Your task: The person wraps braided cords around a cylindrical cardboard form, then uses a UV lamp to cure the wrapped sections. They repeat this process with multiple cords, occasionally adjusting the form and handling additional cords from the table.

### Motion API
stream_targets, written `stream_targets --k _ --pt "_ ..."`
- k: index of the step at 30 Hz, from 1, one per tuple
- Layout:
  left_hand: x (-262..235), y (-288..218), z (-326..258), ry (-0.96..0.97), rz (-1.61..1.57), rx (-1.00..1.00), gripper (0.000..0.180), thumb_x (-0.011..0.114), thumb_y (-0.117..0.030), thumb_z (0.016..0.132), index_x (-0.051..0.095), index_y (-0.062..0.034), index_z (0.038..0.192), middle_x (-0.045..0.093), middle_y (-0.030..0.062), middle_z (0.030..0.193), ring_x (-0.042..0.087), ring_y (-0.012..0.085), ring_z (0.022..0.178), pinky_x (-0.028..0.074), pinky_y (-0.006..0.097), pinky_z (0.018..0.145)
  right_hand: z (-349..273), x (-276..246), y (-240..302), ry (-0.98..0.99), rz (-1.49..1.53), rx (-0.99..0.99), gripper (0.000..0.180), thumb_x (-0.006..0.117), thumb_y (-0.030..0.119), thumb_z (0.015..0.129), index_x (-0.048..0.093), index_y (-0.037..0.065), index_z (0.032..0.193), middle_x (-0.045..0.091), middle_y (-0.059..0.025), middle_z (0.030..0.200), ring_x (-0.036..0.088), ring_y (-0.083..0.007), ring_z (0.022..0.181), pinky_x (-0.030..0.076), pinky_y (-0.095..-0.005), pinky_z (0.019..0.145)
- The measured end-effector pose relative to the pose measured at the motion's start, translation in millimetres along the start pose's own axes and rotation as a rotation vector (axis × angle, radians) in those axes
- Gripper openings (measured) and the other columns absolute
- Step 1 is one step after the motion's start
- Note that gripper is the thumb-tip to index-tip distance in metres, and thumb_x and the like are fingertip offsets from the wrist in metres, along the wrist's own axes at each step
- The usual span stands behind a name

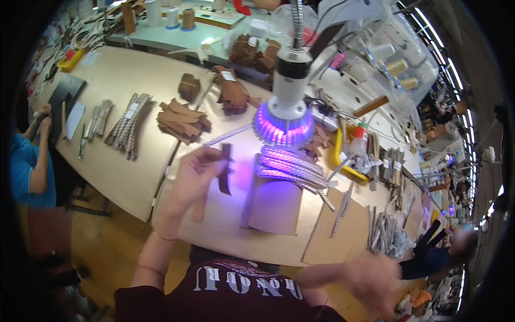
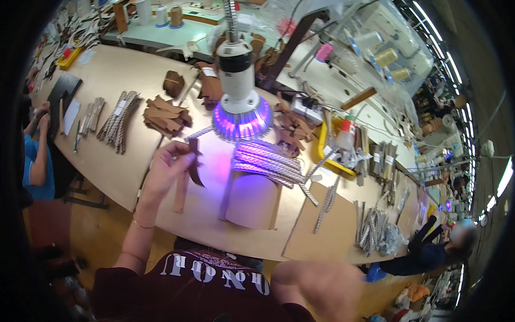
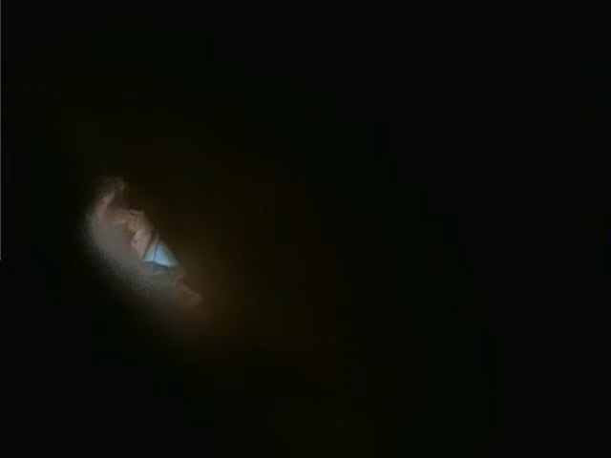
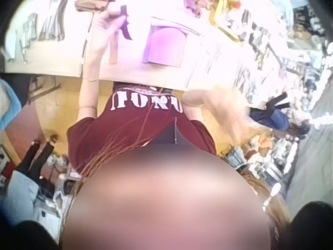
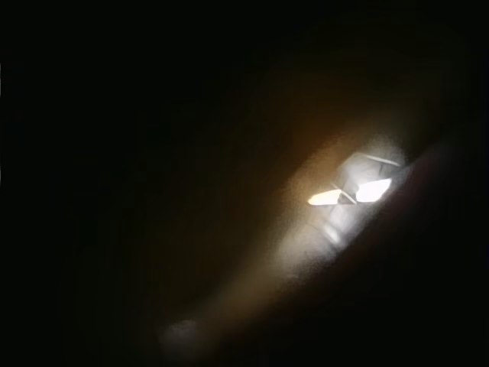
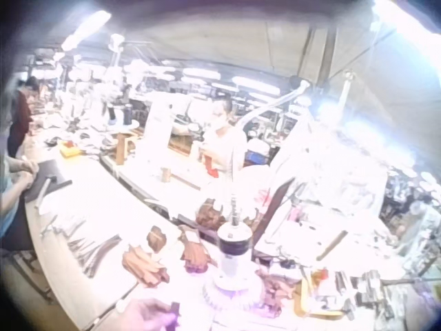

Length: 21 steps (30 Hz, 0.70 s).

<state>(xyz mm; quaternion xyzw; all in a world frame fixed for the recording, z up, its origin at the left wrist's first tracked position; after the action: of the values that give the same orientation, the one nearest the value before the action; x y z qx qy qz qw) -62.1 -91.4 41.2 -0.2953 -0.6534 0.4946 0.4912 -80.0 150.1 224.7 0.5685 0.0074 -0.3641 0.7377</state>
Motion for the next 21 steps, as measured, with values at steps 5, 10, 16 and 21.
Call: stream_targets --k 5,10,16,21 --pt "36.9 -17.1 -35.9 0.164 -0.018 -0.118 0.019 0.064 0.002 0.089 0.060 0.0037 0.107 0.066 0.0084 0.101 0.067 0.0113 0.086 0.055 0.021 0.072 2.9 59.3 -110.2 -0.528 -0.007 0.470 0.033 0.074 0.006 0.083 0.062 0.000 0.113 0.057 -0.0044 0.085 0.053 -0.0078 0.067 0.042 -0.0208 0.057" --pt "55.5 -12.8 -41.9 0.198 -0.010 -0.107 0.022 0.064 -0.001 0.091 0.061 0.0047 0.112 0.067 0.0047 0.094 0.065 0.0080 0.081 0.053 0.019 0.069 -4.0 62.6 -123.3 -0.539 0.073 0.412 0.020 0.070 0.006 0.088 0.063 -0.002 0.105 0.061 -0.0030 0.087 0.057 -0.0052 0.071 0.045 -0.0187 0.061" --pt "52.2 -3.8 -31.8 0.286 -0.080 -0.259 0.022 0.065 -0.007 0.092 0.065 0.0068 0.110 0.068 0.0031 0.089 0.062 0.0054 0.075 0.049 0.017 0.064 -6.5 54.6 -129.5 -0.677 0.467 0.562 0.011 0.066 0.002 0.091 0.063 -0.004 0.100 0.066 -0.0039 0.093 0.061 -0.0060 0.081 0.048 -0.0185 0.072" --pt "52.7 -3.8 -27.9 0.368 -0.082 -0.333 0.021 0.065 -0.009 0.092 0.067 0.0061 0.106 0.068 0.0046 0.087 0.063 0.0067 0.076 0.053 0.021 0.067 -6.9 47.8 -130.9 -0.728 0.501 0.536 0.011 0.065 0.003 0.092 0.063 -0.003 0.100 0.065 -0.0011 0.087 0.060 -0.0046 0.078 0.046 -0.0174 0.069"
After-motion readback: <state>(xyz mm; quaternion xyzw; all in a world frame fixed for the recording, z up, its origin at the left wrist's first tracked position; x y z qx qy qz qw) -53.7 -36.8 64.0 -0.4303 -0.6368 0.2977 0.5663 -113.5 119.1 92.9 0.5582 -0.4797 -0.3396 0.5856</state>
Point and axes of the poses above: each hand's wrist, its own z-axis towards the middle knuckle, its own x-axis out of the palm, y = z × x, the point moved 4 cm from there along z, towards the middle knuckle
